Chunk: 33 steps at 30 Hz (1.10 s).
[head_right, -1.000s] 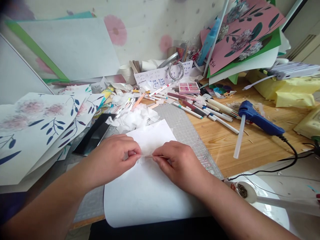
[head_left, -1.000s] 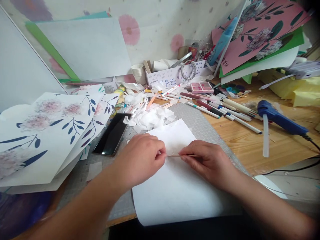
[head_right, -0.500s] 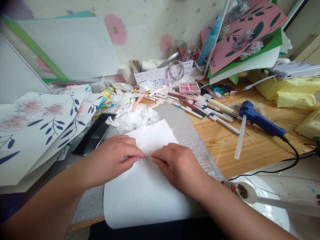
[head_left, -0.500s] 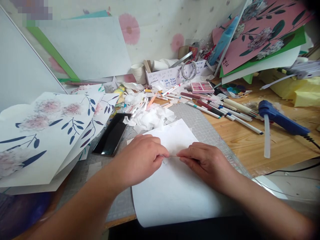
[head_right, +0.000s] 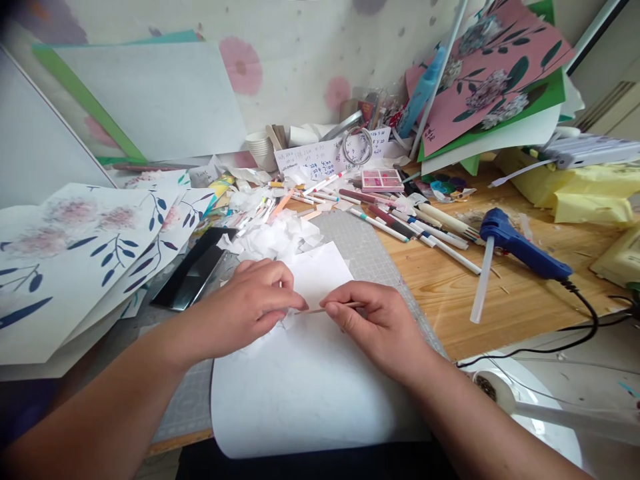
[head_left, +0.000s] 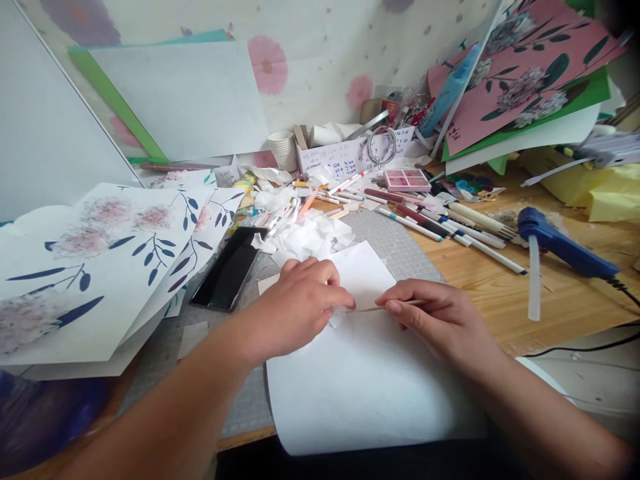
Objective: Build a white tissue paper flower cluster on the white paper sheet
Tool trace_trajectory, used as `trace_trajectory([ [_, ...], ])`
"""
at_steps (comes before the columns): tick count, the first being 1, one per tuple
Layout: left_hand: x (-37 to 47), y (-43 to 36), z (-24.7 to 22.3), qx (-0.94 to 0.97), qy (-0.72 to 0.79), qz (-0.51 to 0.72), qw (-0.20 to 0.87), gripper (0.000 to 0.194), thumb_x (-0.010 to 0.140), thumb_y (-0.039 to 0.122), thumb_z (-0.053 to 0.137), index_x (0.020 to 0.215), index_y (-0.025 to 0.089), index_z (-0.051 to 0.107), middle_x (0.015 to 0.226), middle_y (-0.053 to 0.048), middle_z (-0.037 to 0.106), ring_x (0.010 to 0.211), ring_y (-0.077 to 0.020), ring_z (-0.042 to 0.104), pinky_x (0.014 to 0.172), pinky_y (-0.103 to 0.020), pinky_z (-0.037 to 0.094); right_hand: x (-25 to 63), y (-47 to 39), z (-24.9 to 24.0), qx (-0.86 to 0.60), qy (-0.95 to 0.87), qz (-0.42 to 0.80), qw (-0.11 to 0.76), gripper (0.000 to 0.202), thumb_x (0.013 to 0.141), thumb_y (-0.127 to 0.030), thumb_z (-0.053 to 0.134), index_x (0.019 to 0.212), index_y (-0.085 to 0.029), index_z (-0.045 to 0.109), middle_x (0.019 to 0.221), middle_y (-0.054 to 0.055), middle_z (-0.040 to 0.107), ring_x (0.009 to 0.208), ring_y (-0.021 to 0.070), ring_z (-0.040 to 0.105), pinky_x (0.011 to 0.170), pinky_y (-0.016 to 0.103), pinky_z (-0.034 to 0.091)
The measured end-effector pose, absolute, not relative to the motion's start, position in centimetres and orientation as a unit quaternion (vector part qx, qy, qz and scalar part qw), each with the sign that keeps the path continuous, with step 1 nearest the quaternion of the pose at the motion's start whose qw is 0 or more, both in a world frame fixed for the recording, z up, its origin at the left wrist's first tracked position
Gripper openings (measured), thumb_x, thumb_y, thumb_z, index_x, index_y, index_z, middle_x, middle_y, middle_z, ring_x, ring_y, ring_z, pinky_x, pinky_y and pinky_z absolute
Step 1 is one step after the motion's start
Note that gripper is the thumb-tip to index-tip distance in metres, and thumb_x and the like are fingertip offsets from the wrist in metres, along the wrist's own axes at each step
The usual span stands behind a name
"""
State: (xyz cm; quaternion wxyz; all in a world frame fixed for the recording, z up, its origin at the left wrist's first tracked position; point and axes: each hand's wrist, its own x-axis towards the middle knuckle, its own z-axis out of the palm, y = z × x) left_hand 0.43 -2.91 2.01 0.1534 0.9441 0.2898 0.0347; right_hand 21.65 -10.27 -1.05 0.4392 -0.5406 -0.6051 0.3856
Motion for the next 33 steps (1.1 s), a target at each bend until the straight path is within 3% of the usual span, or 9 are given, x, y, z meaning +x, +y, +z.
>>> trace_trajectory([
  [5, 0.5, -2.6, 1.9, 0.943, 0.287, 0.06, 0.157, 0.015, 0.077, 0.008, 0.063, 0.074, 0.022, 0.066, 0.091, 0.002, 0.056, 0.093, -0.0177, 0.052, 0.086, -0.037, 0.03, 21.7, -10.2, -1.2, -0.527, -0.61, 0.397, 0.439, 0.018, 0.08, -0.032, 0.061, 0.071, -0.019, 0.069, 0.057, 0.001, 0.063, 0.051, 0.0127, 0.053, 0.048, 0.024, 0.039],
  [11, 0.9, -2.0, 1.8, 0.923, 0.329, 0.063, 0.191, 0.015, 0.076, 0.009, 0.063, 0.07, 0.022, 0.066, 0.088, 0.003, 0.062, 0.09, -0.0176, 0.054, 0.085, -0.037, 0.03, 21.4, -10.2, -1.2, -0.501, -0.656, 0.377, 0.421, 0.016, 0.083, -0.029, 0.059, 0.077, -0.019, 0.07, 0.067, 0.003, 0.07, 0.059, 0.0142, 0.061, 0.054, 0.024, 0.044],
  [21, 1.2, -1.7, 1.3, 0.907, 0.357, 0.059, 0.214, 0.012, 0.078, 0.014, 0.062, 0.072, 0.023, 0.066, 0.089, 0.002, 0.063, 0.095, -0.0196, 0.056, 0.092, -0.039, 0.033, 21.0, -9.9, -2.1, -0.479, -0.734, 0.297, 0.378, 0.02, 0.089, -0.022, 0.054, 0.09, -0.017, 0.073, 0.076, 0.004, 0.071, 0.068, 0.0138, 0.063, 0.062, 0.024, 0.045],
  [26, 0.0, -0.5, 1.1, 0.868, 0.416, 0.145, 0.231, 0.009, 0.081, 0.022, 0.06, 0.085, 0.024, 0.067, 0.095, 0.001, 0.065, 0.094, -0.0173, 0.06, 0.087, -0.031, 0.043, 20.9, -9.8, -2.4, -0.511, -0.713, 0.302, 0.372, 0.019, 0.089, -0.023, 0.054, 0.087, -0.018, 0.072, 0.077, 0.003, 0.071, 0.068, 0.0132, 0.063, 0.063, 0.023, 0.045],
  [29, -1.4, 1.1, 0.8, 0.819, 0.503, 0.209, 0.18, 0.013, 0.083, 0.023, 0.054, 0.089, 0.024, 0.065, 0.096, 0.001, 0.066, 0.089, -0.0157, 0.062, 0.081, -0.027, 0.047, 20.9, -9.7, -2.5, -0.518, -0.707, 0.31, 0.368, 0.02, 0.089, -0.023, 0.053, 0.085, -0.018, 0.072, 0.077, 0.003, 0.071, 0.068, 0.0135, 0.063, 0.064, 0.024, 0.045],
  [33, -2.1, 3.1, 0.6, 0.805, 0.546, 0.204, 0.115, 0.015, 0.082, 0.022, 0.052, 0.091, 0.023, 0.064, 0.098, -0.002, 0.067, 0.09, -0.0199, 0.062, 0.08, -0.033, 0.047, 20.8, -9.6, -2.5, -0.516, -0.709, 0.316, 0.361, 0.021, 0.089, -0.023, 0.051, 0.085, -0.018, 0.071, 0.078, 0.003, 0.071, 0.071, 0.0144, 0.064, 0.067, 0.025, 0.045],
])
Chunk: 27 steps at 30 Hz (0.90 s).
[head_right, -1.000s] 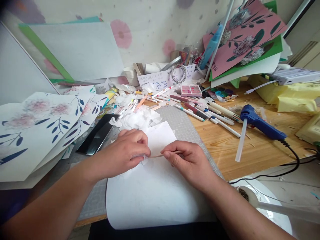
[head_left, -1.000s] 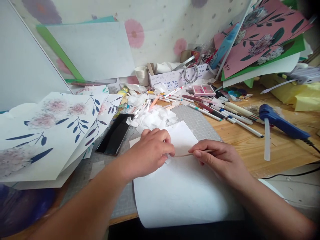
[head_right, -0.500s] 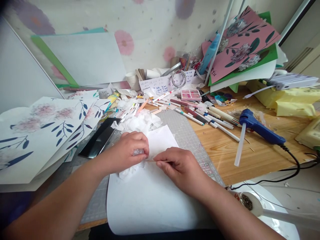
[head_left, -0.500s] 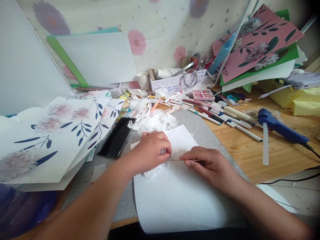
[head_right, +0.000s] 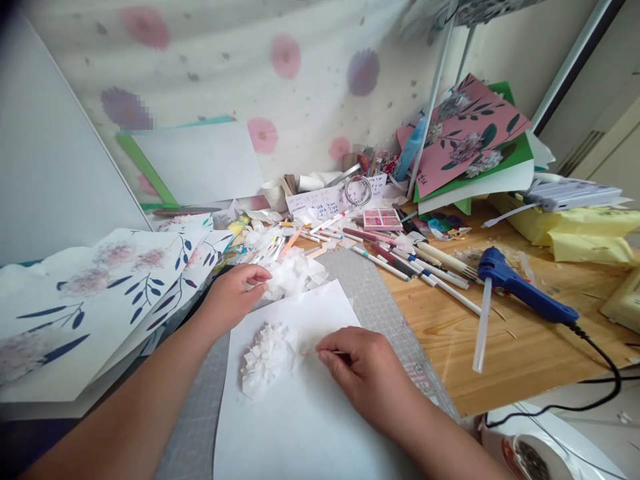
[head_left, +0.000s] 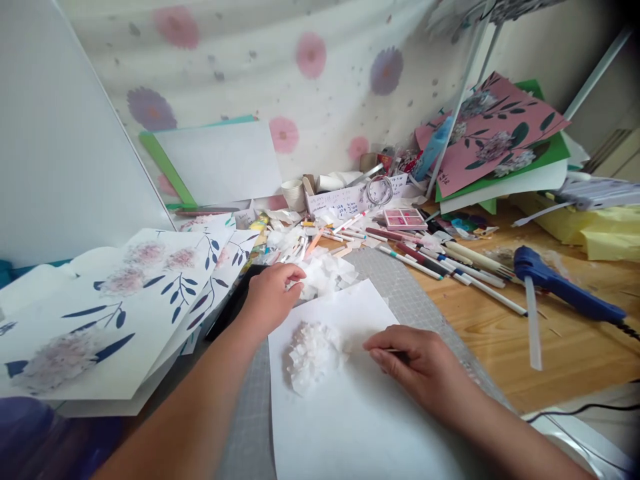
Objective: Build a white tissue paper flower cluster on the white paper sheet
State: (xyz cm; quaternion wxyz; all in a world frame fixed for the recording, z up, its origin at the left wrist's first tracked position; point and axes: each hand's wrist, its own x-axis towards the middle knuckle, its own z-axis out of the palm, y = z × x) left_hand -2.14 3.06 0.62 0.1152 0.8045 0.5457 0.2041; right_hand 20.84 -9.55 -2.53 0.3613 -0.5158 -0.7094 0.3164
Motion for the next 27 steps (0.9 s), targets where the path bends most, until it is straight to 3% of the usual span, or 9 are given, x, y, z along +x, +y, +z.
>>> trace_trajectory([
  [6, -0.4, 3.8, 1.0, 0.858, 0.495, 0.118, 0.071, 0.027, 0.073, 0.016, 0.061, 0.093, 0.033, 0.068, 0.105, 0.002, 0.066, 0.105, -0.024, 0.057, 0.093, -0.042, 0.035, 20.7, -9.5, -2.7, -0.512, -0.709, 0.325, 0.361, 0.022, 0.089, -0.023, 0.05, 0.085, -0.017, 0.071, 0.081, 0.004, 0.072, 0.075, 0.0158, 0.065, 0.069, 0.026, 0.045],
  [9, 0.0, 3.8, 1.2, 0.869, 0.483, 0.099, 0.041, 0.033, 0.07, 0.011, 0.06, 0.094, 0.032, 0.068, 0.105, 0.001, 0.065, 0.105, -0.0248, 0.055, 0.094, -0.044, 0.032, 20.7, -9.5, -2.7, -0.513, -0.708, 0.325, 0.361, 0.022, 0.088, -0.023, 0.05, 0.083, -0.017, 0.071, 0.08, 0.004, 0.072, 0.074, 0.0162, 0.065, 0.068, 0.027, 0.045],
  [13, 0.2, 3.9, 0.9, 0.862, 0.496, 0.106, 0.006, 0.013, 0.076, 0.014, 0.06, 0.079, 0.025, 0.067, 0.097, -0.002, 0.067, 0.099, -0.0258, 0.054, 0.091, -0.047, 0.03, 20.8, -9.5, -2.8, -0.51, -0.704, 0.33, 0.368, 0.021, 0.088, -0.023, 0.051, 0.083, -0.018, 0.071, 0.08, 0.004, 0.073, 0.074, 0.0162, 0.066, 0.068, 0.027, 0.046],
  [16, 0.3, 3.8, 0.9, 0.853, 0.508, 0.12, 0.001, 0.015, 0.08, 0.014, 0.057, 0.071, 0.022, 0.065, 0.093, -0.003, 0.067, 0.099, -0.0258, 0.053, 0.091, -0.047, 0.029, 20.8, -9.4, -3.0, -0.516, -0.697, 0.33, 0.371, 0.02, 0.087, -0.024, 0.053, 0.083, -0.018, 0.071, 0.082, 0.004, 0.074, 0.075, 0.0164, 0.066, 0.068, 0.027, 0.046],
  [20, -0.1, 1.9, 2.1, 0.845, 0.515, 0.14, 0.022, 0.013, 0.082, 0.017, 0.056, 0.075, 0.023, 0.065, 0.096, -0.001, 0.066, 0.101, -0.0232, 0.054, 0.091, -0.044, 0.03, 20.9, -9.4, -3.1, -0.518, -0.703, 0.32, 0.367, 0.02, 0.087, -0.024, 0.052, 0.084, -0.018, 0.072, 0.083, 0.004, 0.074, 0.075, 0.0164, 0.067, 0.069, 0.027, 0.047],
  [23, -0.7, -1.2, 3.6, 0.852, 0.498, 0.144, 0.074, 0.011, 0.081, 0.02, 0.057, 0.074, 0.024, 0.064, 0.092, 0.002, 0.066, 0.095, -0.0198, 0.057, 0.088, -0.039, 0.034, 20.9, -9.5, -2.9, -0.519, -0.704, 0.32, 0.364, 0.021, 0.087, -0.024, 0.051, 0.084, -0.018, 0.072, 0.081, 0.004, 0.074, 0.074, 0.0164, 0.067, 0.068, 0.026, 0.047],
  [27, -1.2, -5.3, 4.3, 0.82, 0.429, 0.182, 0.332, 0.011, 0.08, 0.027, 0.059, 0.071, 0.023, 0.063, 0.087, 0.001, 0.063, 0.087, -0.017, 0.058, 0.083, -0.03, 0.042, 20.9, -9.5, -2.5, -0.516, -0.708, 0.315, 0.364, 0.021, 0.087, -0.023, 0.052, 0.083, -0.019, 0.072, 0.083, 0.004, 0.075, 0.074, 0.0166, 0.068, 0.067, 0.026, 0.048],
])
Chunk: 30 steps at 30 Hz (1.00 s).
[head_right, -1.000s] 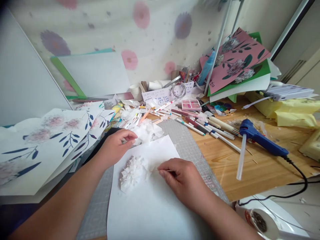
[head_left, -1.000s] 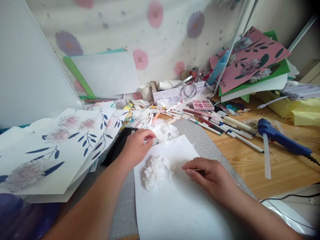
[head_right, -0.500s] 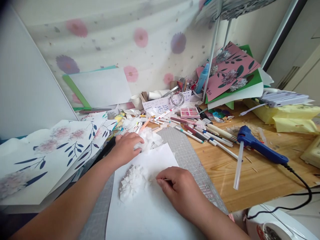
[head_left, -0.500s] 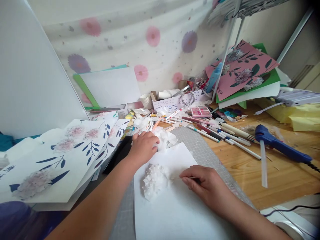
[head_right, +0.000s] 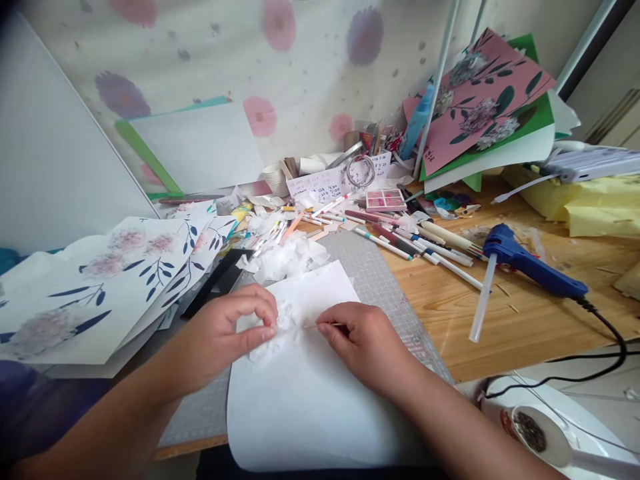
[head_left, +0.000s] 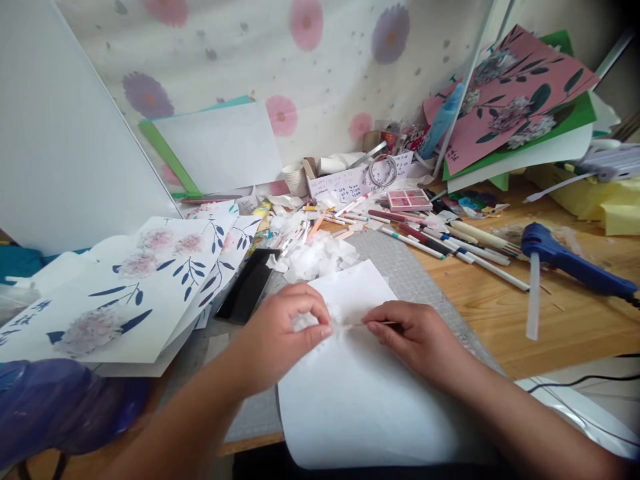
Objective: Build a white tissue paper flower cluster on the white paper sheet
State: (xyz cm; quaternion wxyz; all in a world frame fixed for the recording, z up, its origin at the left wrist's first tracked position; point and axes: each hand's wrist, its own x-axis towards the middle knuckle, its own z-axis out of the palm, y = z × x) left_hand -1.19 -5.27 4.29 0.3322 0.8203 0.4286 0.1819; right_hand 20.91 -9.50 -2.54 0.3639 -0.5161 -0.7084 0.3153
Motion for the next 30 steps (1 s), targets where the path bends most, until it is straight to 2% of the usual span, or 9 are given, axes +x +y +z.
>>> trace_trajectory([
  [2, -1.1, -6.4, 3.8, 0.795, 0.444, 0.173, 0.376, 0.01, 0.079, 0.026, 0.06, 0.07, 0.023, 0.062, 0.088, 0.0, 0.063, 0.089, -0.0177, 0.058, 0.084, -0.031, 0.042, 20.9, -9.5, -2.5, -0.518, -0.709, 0.311, 0.364, 0.021, 0.086, -0.023, 0.052, 0.082, -0.019, 0.072, 0.083, 0.004, 0.075, 0.074, 0.017, 0.068, 0.067, 0.026, 0.048],
  [4, -0.7, -7.0, 2.9, 0.778, 0.489, 0.16, 0.36, 0.009, 0.077, 0.022, 0.06, 0.068, 0.022, 0.061, 0.088, 0.0, 0.063, 0.093, -0.0198, 0.057, 0.085, -0.033, 0.041, 20.9, -9.4, -2.4, -0.52, -0.71, 0.308, 0.363, 0.02, 0.086, -0.023, 0.053, 0.082, -0.019, 0.072, 0.082, 0.004, 0.075, 0.073, 0.0169, 0.068, 0.066, 0.026, 0.048],
  [7, 0.0, -7.1, 1.7, 0.783, 0.534, 0.142, 0.286, 0.01, 0.076, 0.018, 0.06, 0.066, 0.022, 0.061, 0.087, 0.0, 0.063, 0.096, -0.0221, 0.056, 0.086, -0.038, 0.038, 20.9, -9.5, -2.3, -0.516, -0.711, 0.305, 0.369, 0.019, 0.086, -0.021, 0.053, 0.082, -0.019, 0.072, 0.081, 0.004, 0.075, 0.072, 0.0162, 0.068, 0.065, 0.025, 0.048],
  [10, 0.4, -7.2, 1.1, 0.801, 0.547, 0.136, 0.202, 0.011, 0.078, 0.017, 0.06, 0.069, 0.023, 0.063, 0.089, 0.0, 0.064, 0.096, -0.0228, 0.055, 0.089, -0.043, 0.034, 21.3, -10.0, -1.9, -0.498, -0.705, 0.278, 0.422, 0.018, 0.087, -0.022, 0.054, 0.081, -0.018, 0.071, 0.074, 0.003, 0.073, 0.066, 0.0149, 0.065, 0.062, 0.025, 0.047],
  [14, 0.6, -7.4, 0.6, 0.812, 0.55, 0.135, 0.141, 0.013, 0.079, 0.016, 0.06, 0.069, 0.024, 0.065, 0.089, 0.001, 0.065, 0.094, -0.0225, 0.055, 0.086, -0.044, 0.032, 21.7, -10.7, -1.5, -0.401, -0.747, 0.246, 0.47, 0.015, 0.089, -0.017, 0.053, 0.085, -0.018, 0.068, 0.066, 0.002, 0.065, 0.061, 0.0134, 0.06, 0.058, 0.025, 0.045],
  [18, 0.6, -7.5, 0.3, 0.818, 0.545, 0.137, 0.12, 0.014, 0.079, 0.015, 0.061, 0.069, 0.024, 0.065, 0.089, 0.0, 0.065, 0.092, -0.0221, 0.055, 0.083, -0.043, 0.032, 21.2, -10.9, -1.7, -0.336, -0.825, 0.196, 0.41, 0.016, 0.091, -0.014, 0.051, 0.093, -0.017, 0.067, 0.069, 0.003, 0.063, 0.065, 0.0141, 0.055, 0.059, 0.025, 0.042],
  [24, 0.5, -7.5, 0.0, 0.826, 0.531, 0.158, 0.105, 0.015, 0.078, 0.013, 0.061, 0.072, 0.026, 0.067, 0.088, 0.001, 0.065, 0.09, -0.0206, 0.055, 0.083, -0.042, 0.032, 20.4, -10.9, -2.5, -0.383, -0.845, 0.12, 0.353, 0.018, 0.093, -0.015, 0.049, 0.093, -0.013, 0.068, 0.071, 0.006, 0.062, 0.066, 0.0165, 0.053, 0.059, 0.028, 0.039],
  [30, 0.2, -7.5, -0.4, 0.838, 0.512, 0.166, 0.095, 0.015, 0.077, 0.013, 0.061, 0.071, 0.025, 0.066, 0.087, 0.001, 0.065, 0.087, -0.0199, 0.055, 0.079, -0.04, 0.031, 20.2, -11.1, -2.9, -0.404, -0.853, 0.087, 0.319, 0.017, 0.09, -0.009, 0.05, 0.089, -0.015, 0.066, 0.071, 0.005, 0.062, 0.068, 0.0184, 0.052, 0.059, 0.03, 0.036],
])
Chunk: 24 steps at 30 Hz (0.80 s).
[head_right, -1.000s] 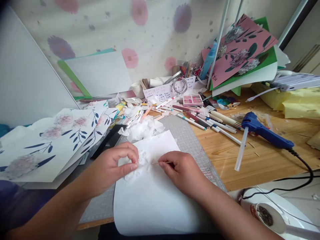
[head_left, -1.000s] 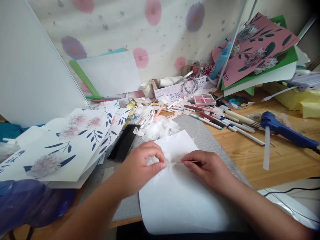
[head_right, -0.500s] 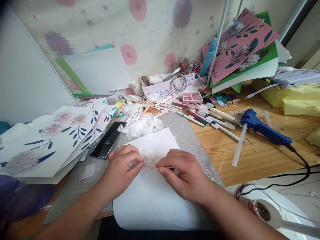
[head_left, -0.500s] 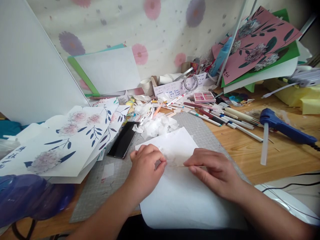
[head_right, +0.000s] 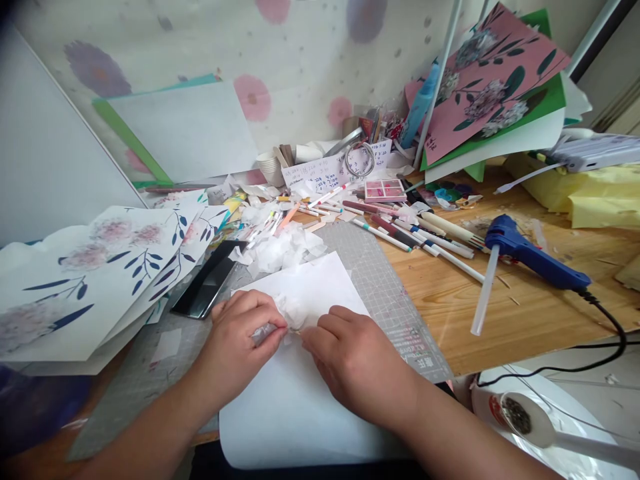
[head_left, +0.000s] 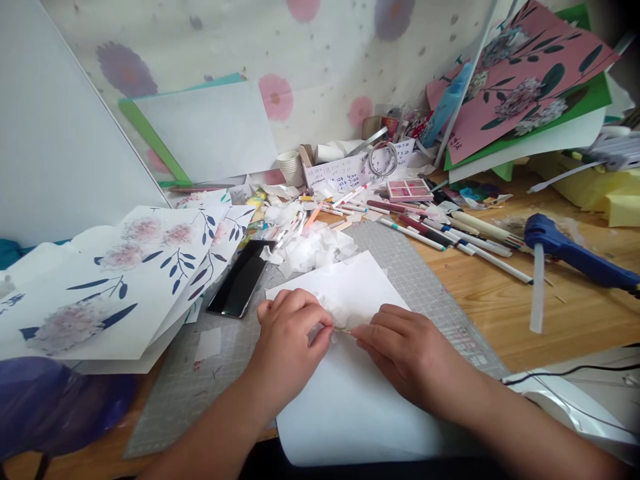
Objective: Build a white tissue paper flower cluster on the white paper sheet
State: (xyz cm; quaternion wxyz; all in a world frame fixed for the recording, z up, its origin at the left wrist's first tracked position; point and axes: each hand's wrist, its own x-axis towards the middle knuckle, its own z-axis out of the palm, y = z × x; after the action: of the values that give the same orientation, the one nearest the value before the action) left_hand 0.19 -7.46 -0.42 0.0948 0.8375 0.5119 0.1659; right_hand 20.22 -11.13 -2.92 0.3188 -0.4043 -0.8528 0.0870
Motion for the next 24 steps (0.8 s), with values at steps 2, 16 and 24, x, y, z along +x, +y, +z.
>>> trace_trajectory([
  [2, 0.1, -7.4, -0.5, 0.84, 0.507, 0.166, 0.097, 0.015, 0.077, 0.013, 0.061, 0.072, 0.025, 0.066, 0.087, 0.001, 0.065, 0.088, -0.0201, 0.055, 0.078, -0.04, 0.031, 20.1, -11.2, -3.0, -0.406, -0.856, 0.076, 0.313, 0.018, 0.09, -0.007, 0.05, 0.084, -0.016, 0.065, 0.071, 0.005, 0.062, 0.068, 0.0186, 0.051, 0.059, 0.03, 0.035],
  [16, -1.8, -7.4, 1.5, 0.844, 0.482, 0.212, 0.103, 0.014, 0.08, 0.023, 0.054, 0.073, 0.027, 0.065, 0.087, -0.001, 0.065, 0.088, -0.0218, 0.057, 0.08, -0.04, 0.035, 21.4, -10.6, -1.8, -0.462, -0.746, 0.191, 0.44, 0.017, 0.088, -0.017, 0.051, 0.079, -0.02, 0.066, 0.062, 0.002, 0.064, 0.057, 0.0138, 0.058, 0.054, 0.025, 0.043],
  [24, -2.2, -1.3, 3.5, 0.835, 0.537, 0.114, 0.037, 0.014, 0.081, 0.026, 0.055, 0.09, 0.028, 0.065, 0.101, 0.001, 0.067, 0.102, -0.0241, 0.057, 0.089, -0.041, 0.032, 21.8, -10.3, -2.2, -0.533, -0.658, 0.227, 0.48, 0.015, 0.086, -0.026, 0.057, 0.078, -0.021, 0.068, 0.068, 0.002, 0.068, 0.06, 0.0158, 0.063, 0.054, 0.024, 0.048],
])
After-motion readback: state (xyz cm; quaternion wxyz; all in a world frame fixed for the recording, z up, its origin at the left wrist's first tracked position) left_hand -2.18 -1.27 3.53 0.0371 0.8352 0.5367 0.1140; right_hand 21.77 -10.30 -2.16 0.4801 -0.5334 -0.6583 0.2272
